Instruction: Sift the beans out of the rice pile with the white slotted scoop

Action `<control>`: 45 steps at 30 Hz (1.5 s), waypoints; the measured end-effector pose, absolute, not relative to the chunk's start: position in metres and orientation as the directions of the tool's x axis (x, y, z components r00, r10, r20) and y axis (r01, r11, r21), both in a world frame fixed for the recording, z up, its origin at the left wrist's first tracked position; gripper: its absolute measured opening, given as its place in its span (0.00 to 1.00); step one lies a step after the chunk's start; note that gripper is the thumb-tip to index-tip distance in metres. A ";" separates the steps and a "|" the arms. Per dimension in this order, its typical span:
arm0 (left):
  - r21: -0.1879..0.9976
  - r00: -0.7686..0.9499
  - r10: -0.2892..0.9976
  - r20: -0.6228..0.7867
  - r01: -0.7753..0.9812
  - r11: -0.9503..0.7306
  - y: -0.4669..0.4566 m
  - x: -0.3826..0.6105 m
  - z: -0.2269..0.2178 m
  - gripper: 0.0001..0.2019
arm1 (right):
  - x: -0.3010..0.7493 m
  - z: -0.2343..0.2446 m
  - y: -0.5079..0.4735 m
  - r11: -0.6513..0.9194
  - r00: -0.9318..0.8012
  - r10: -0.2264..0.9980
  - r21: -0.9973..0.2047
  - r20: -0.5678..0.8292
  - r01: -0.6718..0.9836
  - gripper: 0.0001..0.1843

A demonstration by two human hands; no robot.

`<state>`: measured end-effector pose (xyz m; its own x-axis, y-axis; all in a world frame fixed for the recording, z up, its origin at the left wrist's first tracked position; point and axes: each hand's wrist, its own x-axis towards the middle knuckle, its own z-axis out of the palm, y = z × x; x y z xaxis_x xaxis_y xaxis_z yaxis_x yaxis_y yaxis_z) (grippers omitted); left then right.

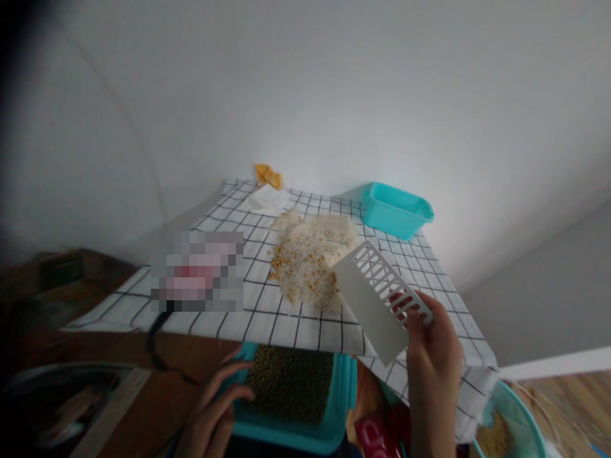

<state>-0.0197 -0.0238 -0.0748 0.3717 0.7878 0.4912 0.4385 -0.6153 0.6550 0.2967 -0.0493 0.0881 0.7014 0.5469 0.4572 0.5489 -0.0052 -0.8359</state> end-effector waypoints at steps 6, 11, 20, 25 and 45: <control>0.645 0.349 0.791 0.502 0.458 -0.611 -0.022 -0.017 -0.063 0.14 | 0.281 0.099 -0.064 0.004 0.703 0.581 -0.866 0.409 0.500 0.20; 0.621 0.328 0.786 0.524 0.485 -0.616 -0.022 -0.016 -0.054 0.15 | 0.295 0.097 -0.084 -0.045 0.774 0.458 -0.859 0.436 0.510 0.21; 0.628 0.324 0.786 0.527 0.475 -0.617 -0.021 -0.016 -0.057 0.14 | 0.302 0.085 -0.116 -0.093 0.788 0.536 -0.907 0.303 0.411 0.20; 0.643 0.346 0.794 0.499 0.466 -0.608 -0.022 -0.017 -0.062 0.14 | 0.304 0.073 -0.124 -0.097 0.777 0.574 -0.921 0.258 0.377 0.21; 0.660 0.367 0.797 0.479 0.448 -0.603 -0.023 -0.017 -0.066 0.15 | 0.287 0.083 -0.137 -0.157 0.752 0.588 -0.871 0.297 0.466 0.19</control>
